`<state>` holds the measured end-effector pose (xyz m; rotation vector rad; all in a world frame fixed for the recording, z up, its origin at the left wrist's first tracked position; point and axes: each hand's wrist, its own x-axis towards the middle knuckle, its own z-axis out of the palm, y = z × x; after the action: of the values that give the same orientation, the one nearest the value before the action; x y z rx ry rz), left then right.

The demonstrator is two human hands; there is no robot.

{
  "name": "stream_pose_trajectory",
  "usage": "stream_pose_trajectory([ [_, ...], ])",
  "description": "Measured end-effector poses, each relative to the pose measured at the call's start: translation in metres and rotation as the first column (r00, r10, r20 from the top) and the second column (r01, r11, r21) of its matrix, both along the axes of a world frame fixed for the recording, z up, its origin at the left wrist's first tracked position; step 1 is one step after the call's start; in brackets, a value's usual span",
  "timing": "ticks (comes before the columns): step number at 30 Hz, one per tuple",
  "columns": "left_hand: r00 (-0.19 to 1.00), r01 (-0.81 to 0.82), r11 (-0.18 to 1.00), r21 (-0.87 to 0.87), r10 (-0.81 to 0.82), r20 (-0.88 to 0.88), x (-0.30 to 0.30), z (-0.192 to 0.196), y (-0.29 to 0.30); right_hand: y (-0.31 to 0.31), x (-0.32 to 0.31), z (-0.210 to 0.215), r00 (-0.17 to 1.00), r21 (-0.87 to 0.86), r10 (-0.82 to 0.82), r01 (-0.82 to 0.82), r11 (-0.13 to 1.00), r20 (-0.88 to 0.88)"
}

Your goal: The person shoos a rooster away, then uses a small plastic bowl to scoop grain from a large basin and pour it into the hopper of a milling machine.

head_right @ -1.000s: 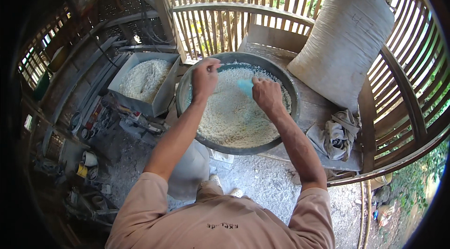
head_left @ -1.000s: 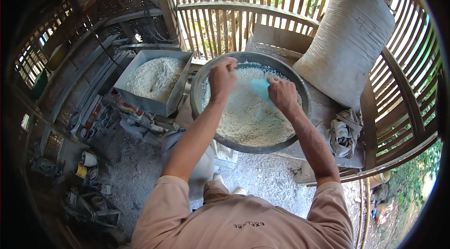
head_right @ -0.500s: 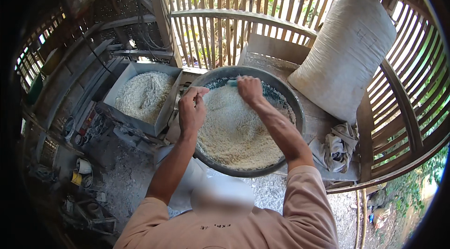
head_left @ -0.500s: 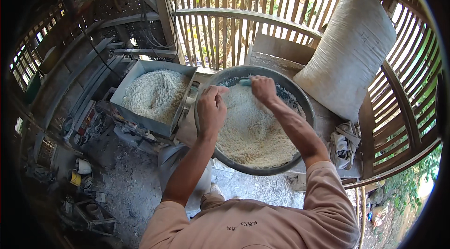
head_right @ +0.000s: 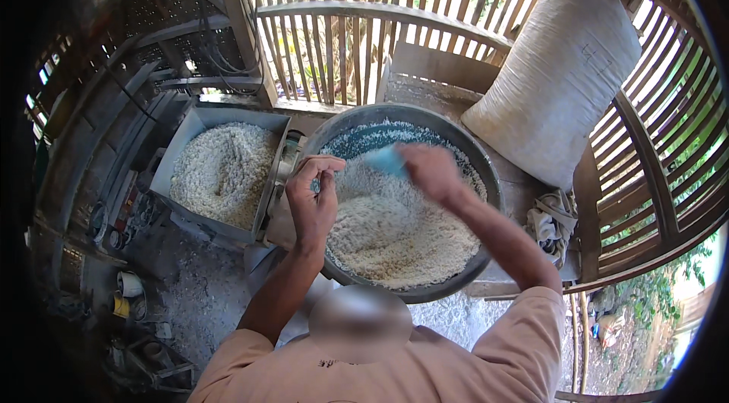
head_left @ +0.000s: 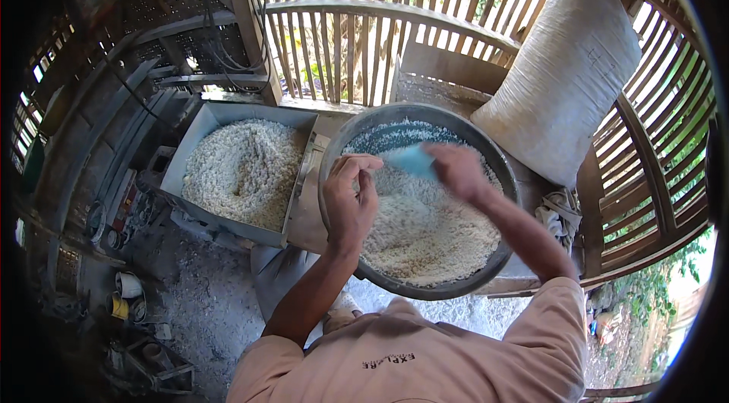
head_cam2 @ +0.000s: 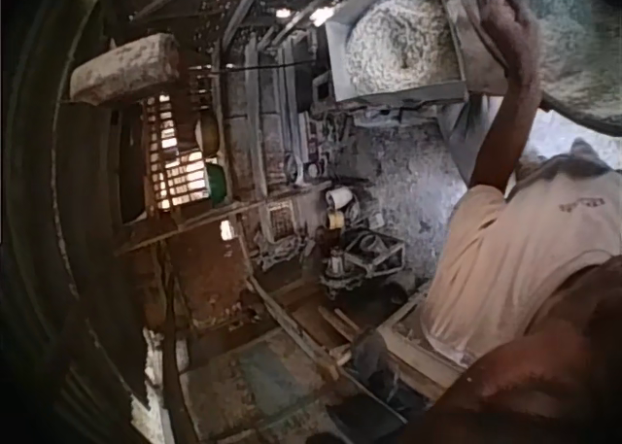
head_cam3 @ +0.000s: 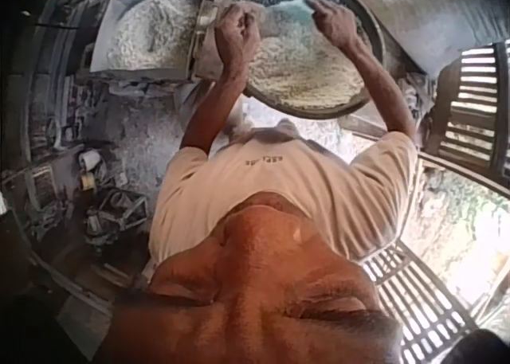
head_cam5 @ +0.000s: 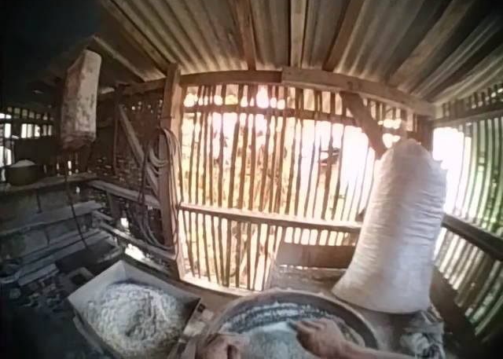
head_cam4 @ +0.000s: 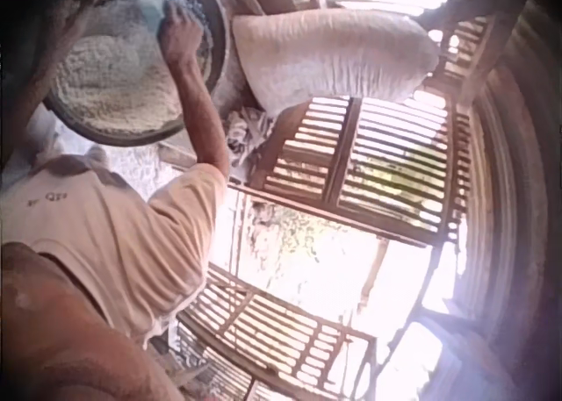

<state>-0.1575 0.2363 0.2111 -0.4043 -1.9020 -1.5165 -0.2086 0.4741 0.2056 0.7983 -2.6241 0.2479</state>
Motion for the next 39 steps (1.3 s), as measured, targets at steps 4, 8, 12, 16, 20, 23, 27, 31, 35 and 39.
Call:
stream_pose_trajectory([
  [4,0.999,0.038,0.999,-0.037,-0.039,-0.005,0.001,0.003,0.003,0.079,-0.040,-0.009,0.854,0.030,-0.507,0.508,0.861,0.118],
  [8,1.000,0.015,0.999,-0.047,-0.016,-0.023,0.003,0.005,0.004,0.093,-0.058,-0.044,0.797,-0.133,-0.521,0.578,0.805,0.306],
  [12,0.998,-0.014,0.998,-0.061,0.011,-0.059,0.001,0.007,0.002,0.082,-0.060,-0.079,0.737,-0.271,-0.322,0.560,0.783,0.594],
  [16,0.995,-0.062,0.996,-0.067,0.056,-0.088,-0.001,0.005,0.003,0.069,-0.056,-0.114,0.632,-0.452,-0.040,0.595,0.664,0.774],
  [20,0.992,-0.059,0.995,-0.082,0.049,-0.117,0.002,0.004,-0.003,0.019,-0.036,-0.127,0.483,-0.422,0.105,0.613,0.668,0.869],
  [23,0.993,-0.042,0.993,-0.107,0.029,-0.114,0.015,0.007,-0.002,-0.021,-0.021,-0.137,0.370,-0.501,0.344,0.718,0.483,0.863],
  [27,0.964,0.239,0.913,-0.331,-0.264,-0.034,0.064,0.014,-0.006,-0.045,-0.016,-0.104,0.250,-0.460,0.437,0.745,0.484,0.864],
  [31,0.952,0.272,0.893,-0.359,-0.304,-0.036,0.110,-0.027,-0.002,-0.031,-0.022,-0.128,0.240,-0.413,0.409,0.812,0.413,0.880],
  [35,0.925,0.154,0.879,-0.452,-0.288,-0.246,0.103,-0.058,-0.001,-0.031,-0.013,-0.114,0.280,-0.448,0.424,0.812,0.373,0.861],
  [39,0.907,0.090,0.925,-0.369,-0.230,-0.353,0.079,-0.060,-0.023,-0.017,-0.012,-0.096,0.326,-0.470,0.391,0.805,0.362,0.861],
])
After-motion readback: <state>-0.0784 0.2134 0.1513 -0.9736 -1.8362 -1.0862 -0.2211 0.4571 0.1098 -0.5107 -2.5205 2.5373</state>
